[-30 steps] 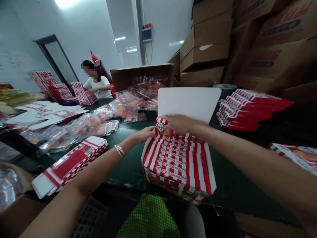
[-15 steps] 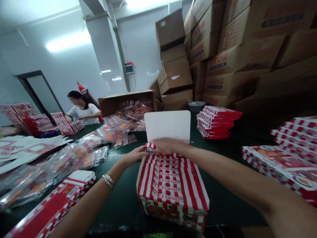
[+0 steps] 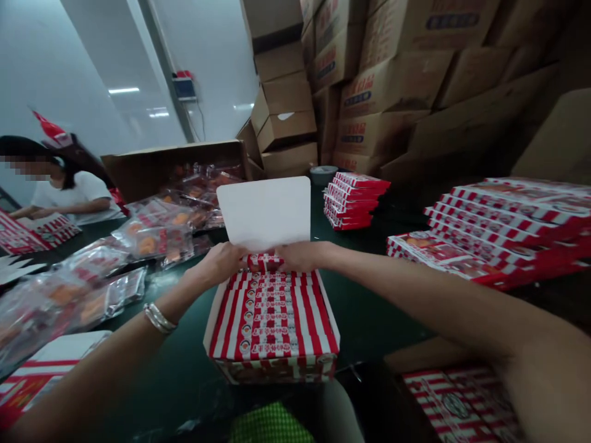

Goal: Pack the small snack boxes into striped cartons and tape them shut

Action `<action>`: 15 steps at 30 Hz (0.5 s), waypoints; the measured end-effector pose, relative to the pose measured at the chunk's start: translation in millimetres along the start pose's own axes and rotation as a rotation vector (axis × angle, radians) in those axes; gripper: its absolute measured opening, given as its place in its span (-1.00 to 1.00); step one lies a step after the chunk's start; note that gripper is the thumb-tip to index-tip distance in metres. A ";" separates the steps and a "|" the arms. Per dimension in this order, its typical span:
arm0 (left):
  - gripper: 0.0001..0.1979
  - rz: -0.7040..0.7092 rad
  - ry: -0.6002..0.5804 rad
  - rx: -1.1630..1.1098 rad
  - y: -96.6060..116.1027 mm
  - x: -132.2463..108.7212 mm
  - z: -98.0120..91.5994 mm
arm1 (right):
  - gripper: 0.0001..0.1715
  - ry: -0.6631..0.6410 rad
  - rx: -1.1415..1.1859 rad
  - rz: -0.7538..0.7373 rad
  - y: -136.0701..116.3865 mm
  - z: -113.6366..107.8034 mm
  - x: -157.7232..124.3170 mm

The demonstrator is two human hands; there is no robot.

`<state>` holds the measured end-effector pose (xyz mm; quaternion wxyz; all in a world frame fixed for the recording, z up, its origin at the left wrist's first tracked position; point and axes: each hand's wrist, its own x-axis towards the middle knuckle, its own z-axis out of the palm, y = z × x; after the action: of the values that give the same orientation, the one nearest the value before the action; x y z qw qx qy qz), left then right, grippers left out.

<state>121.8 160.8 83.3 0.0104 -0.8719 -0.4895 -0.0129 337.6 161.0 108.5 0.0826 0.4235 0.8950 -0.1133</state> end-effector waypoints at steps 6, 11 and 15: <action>-0.82 -0.014 -0.067 0.095 18.4 -10.9 -10.9 | -0.51 0.072 -0.102 0.000 -13.3 -3.8 -0.5; -0.64 0.054 -0.027 0.091 32.8 -33.2 -12.4 | -0.57 0.210 -0.214 0.077 -29.6 15.4 -16.8; -0.37 0.070 -0.099 -0.064 39.6 -42.4 7.5 | -0.26 0.190 -0.244 0.087 -39.8 42.8 -29.6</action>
<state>133.6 104.3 74.2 -0.0410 -0.8879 -0.4579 0.0150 327.5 102.9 79.8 0.0530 0.4574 0.8867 0.0404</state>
